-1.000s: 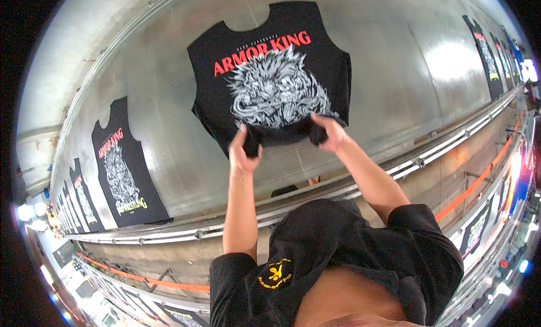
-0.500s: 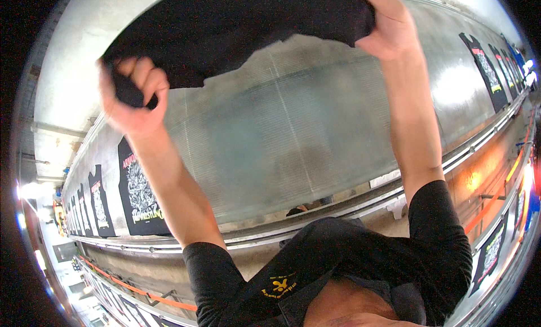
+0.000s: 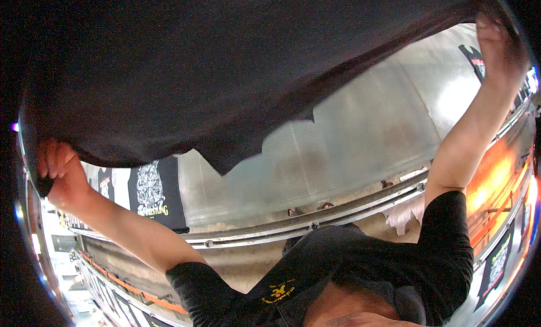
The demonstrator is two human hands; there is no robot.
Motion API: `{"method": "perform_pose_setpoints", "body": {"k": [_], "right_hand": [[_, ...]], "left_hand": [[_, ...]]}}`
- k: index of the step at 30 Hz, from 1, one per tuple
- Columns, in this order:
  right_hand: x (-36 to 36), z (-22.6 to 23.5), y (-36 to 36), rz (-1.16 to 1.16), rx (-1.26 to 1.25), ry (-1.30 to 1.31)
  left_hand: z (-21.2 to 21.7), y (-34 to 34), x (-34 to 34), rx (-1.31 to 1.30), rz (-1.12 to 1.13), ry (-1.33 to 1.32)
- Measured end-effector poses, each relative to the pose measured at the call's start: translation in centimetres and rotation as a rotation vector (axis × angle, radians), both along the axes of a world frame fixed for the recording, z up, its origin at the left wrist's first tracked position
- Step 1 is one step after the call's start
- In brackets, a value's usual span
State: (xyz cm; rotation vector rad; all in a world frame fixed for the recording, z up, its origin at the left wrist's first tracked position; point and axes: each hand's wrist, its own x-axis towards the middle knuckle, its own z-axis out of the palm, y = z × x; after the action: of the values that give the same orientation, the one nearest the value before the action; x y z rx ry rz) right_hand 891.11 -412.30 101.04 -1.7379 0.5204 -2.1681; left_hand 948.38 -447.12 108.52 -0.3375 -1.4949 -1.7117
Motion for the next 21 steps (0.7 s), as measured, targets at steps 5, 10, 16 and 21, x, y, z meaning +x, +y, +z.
{"method": "perform_pose_setpoints", "body": {"k": [5,10,16,21], "right_hand": [[-9.0,-4.8,-7.8,-0.521,0.574,-0.020],[-8.1,-11.1,-19.7,-0.690,1.034,-0.240],[-7.7,-1.9,-14.1,-0.894,0.586,0.164],[-3.6,-4.3,-6.5,-0.318,0.387,-0.560]], "left_hand": [[-10.7,-7.1,-6.8,0.343,0.419,-0.099],[-16.5,-12.1,-14.0,0.180,1.014,-0.767],[-8.8,-11.2,-16.9,0.253,0.830,-0.057],[-13.7,-6.0,-9.2,0.388,0.820,-0.050]]}}
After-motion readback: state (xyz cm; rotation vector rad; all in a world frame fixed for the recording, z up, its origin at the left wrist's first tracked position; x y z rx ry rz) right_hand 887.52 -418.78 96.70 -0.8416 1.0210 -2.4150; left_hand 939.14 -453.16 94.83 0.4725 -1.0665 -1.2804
